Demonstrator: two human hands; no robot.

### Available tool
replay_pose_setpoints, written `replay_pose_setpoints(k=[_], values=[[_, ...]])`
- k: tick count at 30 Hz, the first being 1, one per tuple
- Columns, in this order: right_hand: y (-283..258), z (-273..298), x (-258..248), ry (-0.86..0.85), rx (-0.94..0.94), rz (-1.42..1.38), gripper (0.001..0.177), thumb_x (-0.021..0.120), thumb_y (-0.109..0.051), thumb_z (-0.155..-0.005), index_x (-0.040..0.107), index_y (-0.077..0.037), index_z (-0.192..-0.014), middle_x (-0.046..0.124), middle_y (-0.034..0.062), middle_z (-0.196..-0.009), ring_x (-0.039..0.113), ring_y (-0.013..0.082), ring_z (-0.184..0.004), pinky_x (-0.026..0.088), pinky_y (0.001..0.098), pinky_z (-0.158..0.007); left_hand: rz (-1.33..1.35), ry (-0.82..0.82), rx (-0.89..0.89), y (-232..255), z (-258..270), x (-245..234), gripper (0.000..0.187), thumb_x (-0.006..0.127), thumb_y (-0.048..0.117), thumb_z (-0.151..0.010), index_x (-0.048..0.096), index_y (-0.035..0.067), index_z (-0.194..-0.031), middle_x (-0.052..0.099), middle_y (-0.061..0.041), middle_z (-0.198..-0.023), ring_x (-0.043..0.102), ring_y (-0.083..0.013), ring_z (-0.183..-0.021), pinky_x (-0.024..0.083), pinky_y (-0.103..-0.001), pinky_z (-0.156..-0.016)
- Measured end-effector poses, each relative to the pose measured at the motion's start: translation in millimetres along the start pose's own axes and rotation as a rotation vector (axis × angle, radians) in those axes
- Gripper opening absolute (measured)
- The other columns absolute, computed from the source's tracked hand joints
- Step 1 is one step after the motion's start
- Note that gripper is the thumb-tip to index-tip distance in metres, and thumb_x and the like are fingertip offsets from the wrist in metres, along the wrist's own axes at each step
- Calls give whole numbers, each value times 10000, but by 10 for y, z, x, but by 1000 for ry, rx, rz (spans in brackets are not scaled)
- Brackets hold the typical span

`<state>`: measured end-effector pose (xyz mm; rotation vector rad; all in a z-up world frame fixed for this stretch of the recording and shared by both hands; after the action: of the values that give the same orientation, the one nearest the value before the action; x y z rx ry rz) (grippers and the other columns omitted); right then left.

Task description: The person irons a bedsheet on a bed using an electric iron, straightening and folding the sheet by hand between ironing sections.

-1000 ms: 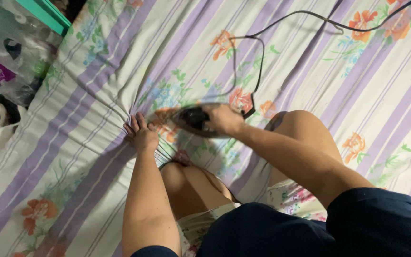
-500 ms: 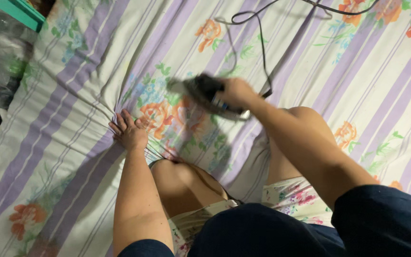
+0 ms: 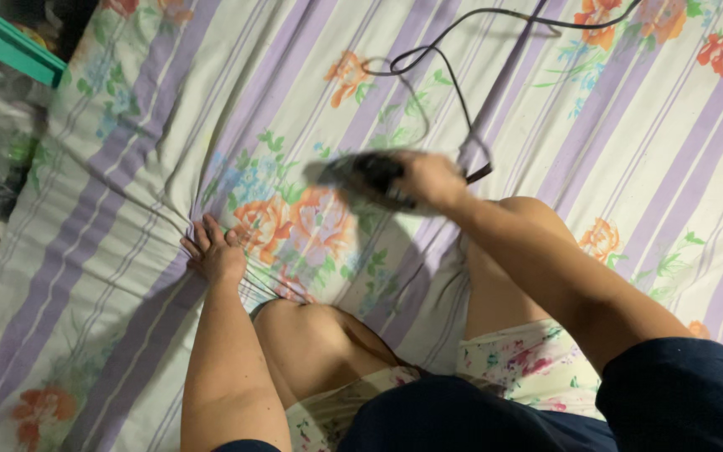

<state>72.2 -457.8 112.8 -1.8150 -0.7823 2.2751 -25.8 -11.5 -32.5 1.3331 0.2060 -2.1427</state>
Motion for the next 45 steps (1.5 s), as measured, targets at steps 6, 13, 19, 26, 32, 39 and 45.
replay_pose_setpoints(k=[6,13,19,26,32,39,45], values=[[639,-414,-476,33,432,7,414,701,-316,-866,692,-169,-1253,762,162,-956,755,347,-893,595,450,-834,-3,0,-17,68,-28,-41,714,410,457,-1022,138,271,-1655,33,-44,-1740,-73,-434,-1569,83,-700,-1207],[-247,183,273,-332,81,-37,531,740,-338,-749,671,-193,-1255,742,205,-970,722,398,-885,573,489,-816,-22,9,-53,144,109,-64,696,401,431,-1033,150,285,-1665,23,-32,-1750,-82,-409,-1585,80,-673,-1235],[-621,349,338,-490,-66,4,432,759,-370,-797,676,-141,-1154,753,157,-957,742,364,-884,575,496,-831,-16,-6,-52,129,67,-112,704,404,446,-1022,137,287,-1653,-7,-29,-1746,-107,-401,-1579,74,-664,-1225],[456,-262,-484,-111,372,-13,464,720,-270,-842,665,-217,-1299,746,188,-962,732,383,-879,578,490,-811,-40,-30,-79,155,86,-130,694,379,474,-1036,121,310,-1659,-12,-6,-1743,-119,-388,-1579,63,-642,-1243],[1026,-634,-752,152,465,73,308,764,-280,-866,737,-110,-1122,747,186,-921,717,387,-890,566,480,-787,-44,-43,-91,212,123,-179,691,374,468,-1033,108,311,-1651,-35,-3,-1742,-130,-369,-1575,49,-611,-1246],[544,-337,-118,-225,269,-74,598,725,-306,-768,648,-305,-1361,748,198,-961,728,387,-855,585,477,-784,-55,36,-87,243,155,-106,688,385,440,-1037,125,301,-1659,-18,-39,-1735,-138,-386,-1569,2,-618,-1242],[-507,178,211,-407,-52,8,419,768,-371,-772,687,-172,-1132,748,164,-948,732,382,-895,580,514,-801,-46,-3,-124,229,151,-134,694,374,458,-1020,116,330,-1651,-20,4,-1741,-138,-362,-1579,9,-612,-1246]])
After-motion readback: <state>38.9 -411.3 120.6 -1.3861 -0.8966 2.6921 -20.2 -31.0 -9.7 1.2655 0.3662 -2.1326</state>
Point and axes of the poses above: each hand's wrist, its own z-axis away from the middle knuckle, its own x-axis out of the palm, y = z × x, the point moved 4 cm from there along -z, towards the middle knuckle
